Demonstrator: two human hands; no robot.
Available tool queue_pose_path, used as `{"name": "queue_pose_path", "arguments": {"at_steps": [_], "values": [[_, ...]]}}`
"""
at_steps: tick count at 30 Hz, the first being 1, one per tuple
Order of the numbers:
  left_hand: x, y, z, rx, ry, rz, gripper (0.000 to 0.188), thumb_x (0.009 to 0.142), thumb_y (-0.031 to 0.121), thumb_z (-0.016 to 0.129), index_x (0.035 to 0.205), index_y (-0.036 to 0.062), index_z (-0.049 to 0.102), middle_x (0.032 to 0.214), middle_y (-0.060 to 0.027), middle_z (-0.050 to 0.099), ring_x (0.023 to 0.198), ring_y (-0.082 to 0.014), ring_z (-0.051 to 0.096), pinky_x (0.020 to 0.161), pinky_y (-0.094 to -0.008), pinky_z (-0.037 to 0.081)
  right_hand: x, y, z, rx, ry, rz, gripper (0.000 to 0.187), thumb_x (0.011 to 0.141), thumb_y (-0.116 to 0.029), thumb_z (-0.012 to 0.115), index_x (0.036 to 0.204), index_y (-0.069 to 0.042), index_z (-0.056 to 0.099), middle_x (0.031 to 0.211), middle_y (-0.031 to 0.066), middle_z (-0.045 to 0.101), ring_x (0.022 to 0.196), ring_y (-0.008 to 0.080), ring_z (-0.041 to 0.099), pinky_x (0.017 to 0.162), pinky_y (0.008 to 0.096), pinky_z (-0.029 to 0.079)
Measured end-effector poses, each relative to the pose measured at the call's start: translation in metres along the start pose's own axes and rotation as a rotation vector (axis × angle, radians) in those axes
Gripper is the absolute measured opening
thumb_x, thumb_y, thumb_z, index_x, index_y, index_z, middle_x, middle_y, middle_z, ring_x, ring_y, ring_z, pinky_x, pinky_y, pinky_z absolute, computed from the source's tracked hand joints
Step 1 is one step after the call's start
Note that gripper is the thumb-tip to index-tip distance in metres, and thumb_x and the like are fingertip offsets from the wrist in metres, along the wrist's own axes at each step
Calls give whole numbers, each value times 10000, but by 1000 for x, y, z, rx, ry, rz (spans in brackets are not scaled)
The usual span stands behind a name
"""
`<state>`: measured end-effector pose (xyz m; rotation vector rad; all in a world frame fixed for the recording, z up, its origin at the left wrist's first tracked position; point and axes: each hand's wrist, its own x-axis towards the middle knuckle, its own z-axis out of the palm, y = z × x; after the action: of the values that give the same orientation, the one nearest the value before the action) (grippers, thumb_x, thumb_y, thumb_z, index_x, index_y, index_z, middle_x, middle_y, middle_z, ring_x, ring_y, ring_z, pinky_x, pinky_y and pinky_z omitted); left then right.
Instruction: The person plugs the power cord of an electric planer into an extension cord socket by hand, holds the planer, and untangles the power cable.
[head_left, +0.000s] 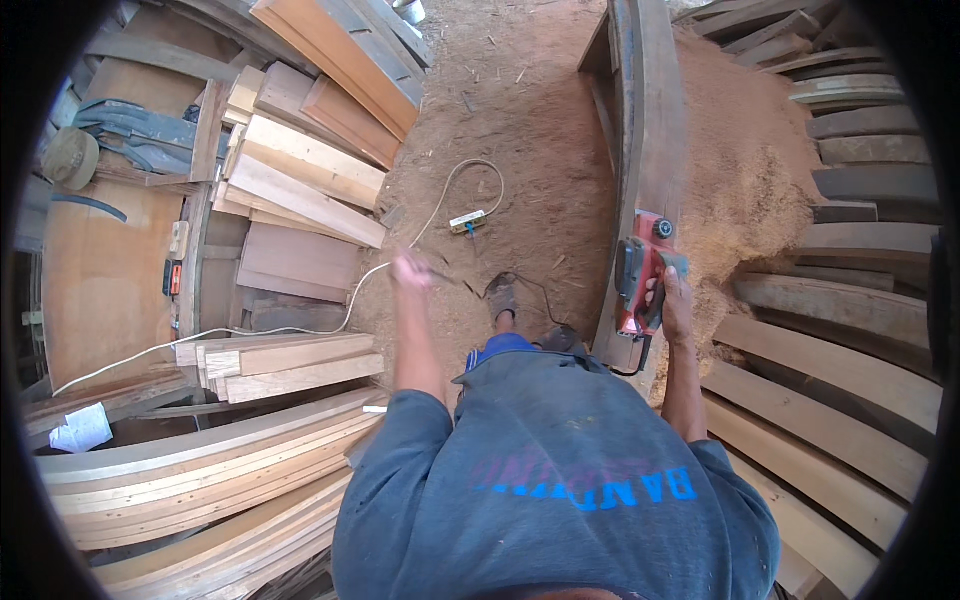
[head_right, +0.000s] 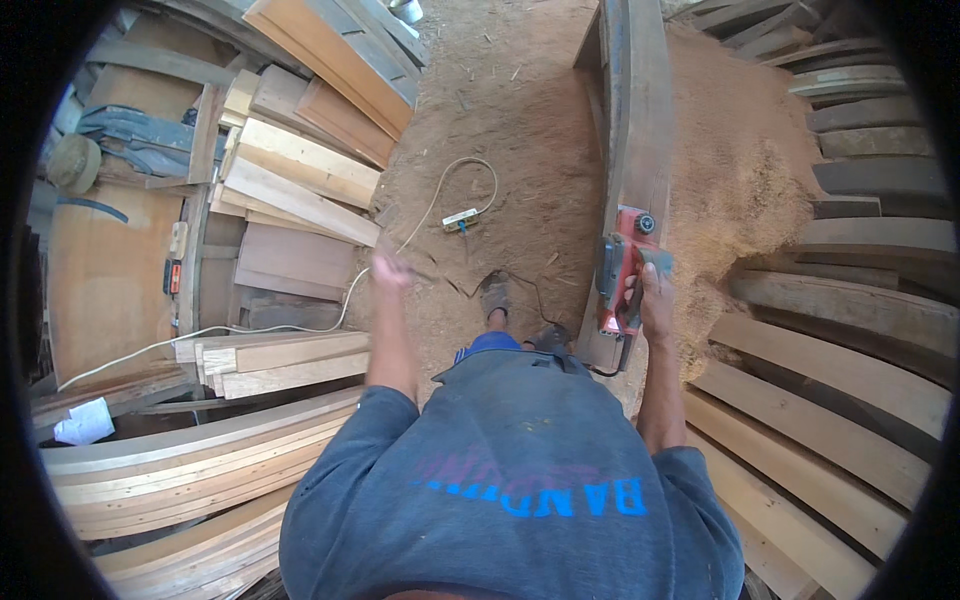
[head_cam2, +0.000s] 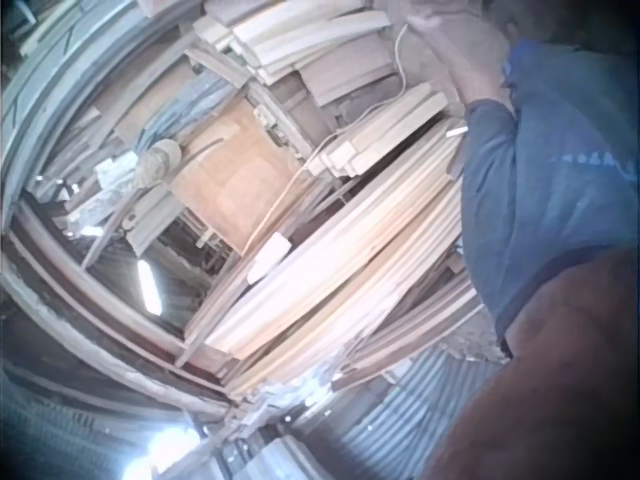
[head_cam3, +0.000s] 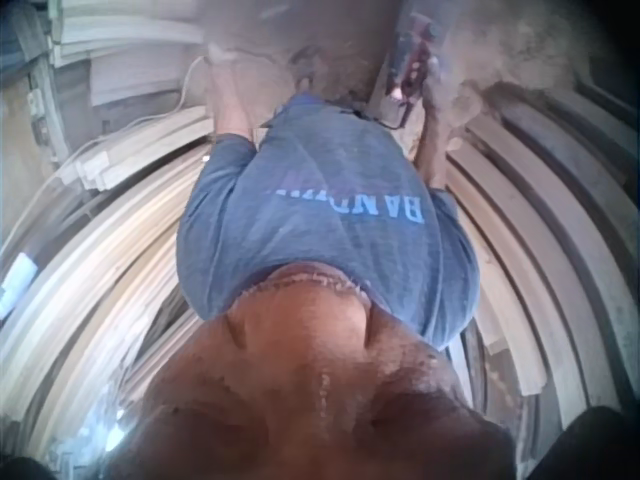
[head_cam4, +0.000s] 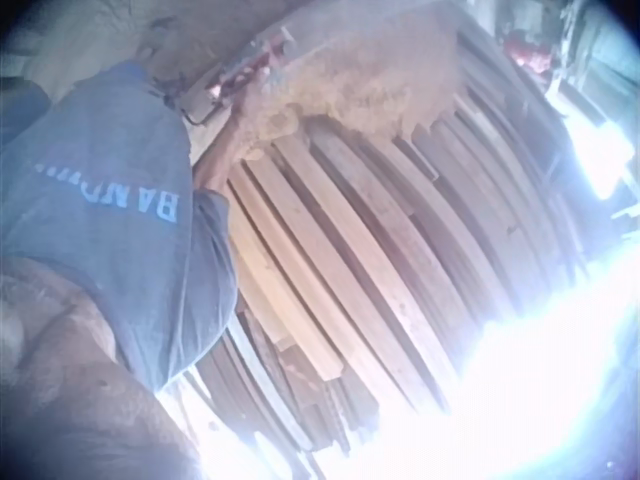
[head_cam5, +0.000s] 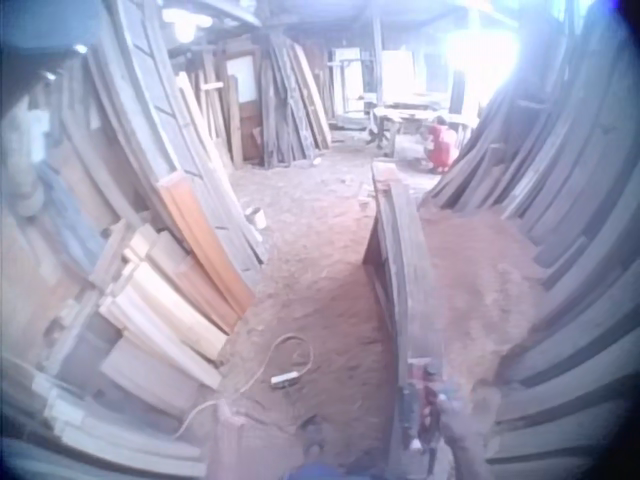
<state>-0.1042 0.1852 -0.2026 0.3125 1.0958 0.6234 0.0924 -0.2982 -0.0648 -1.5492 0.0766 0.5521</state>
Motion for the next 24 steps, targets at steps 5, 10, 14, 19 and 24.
{"name": "queue_pose_path", "arguments": {"at_steps": [5,10,14,19,24], "values": [[-77,103,139,-27,-504,270,189,966,257,620,1078,105,620,568,60,392,447,-62,365,432,-272,328,-6,-1,-5,76,-21,-32,375,1023,-419,475,1086,-66,585,815,14,642,610,95,589,556,248,504],[-14,53,72,284,-434,199,355,942,362,608,671,170,482,513,11,399,444,-155,436,456,-331,394,-10,0,-2,123,6,-34,379,1029,-411,458,1104,-61,582,829,23,649,602,99,590,547,255,507],[20,-49,-45,244,10,-219,303,899,262,616,642,159,493,528,-31,434,454,-215,451,464,-378,405,-5,-7,5,124,-31,6,317,1027,-362,464,1073,-72,581,794,6,623,583,87,574,527,242,490],[-1,-100,-75,268,87,-339,256,892,244,632,691,136,515,576,-31,486,487,-201,477,505,-375,426,-2,-6,2,220,10,65,252,1017,-337,481,975,-108,574,734,-25,580,555,69,538,498,225,456],[-1,-82,-95,302,97,-419,219,906,257,637,749,125,561,614,-33,523,517,-194,504,538,-383,445,1,-15,13,197,73,62,276,1013,-332,498,877,-106,578,694,-22,573,526,75,522,472,218,438]]}}
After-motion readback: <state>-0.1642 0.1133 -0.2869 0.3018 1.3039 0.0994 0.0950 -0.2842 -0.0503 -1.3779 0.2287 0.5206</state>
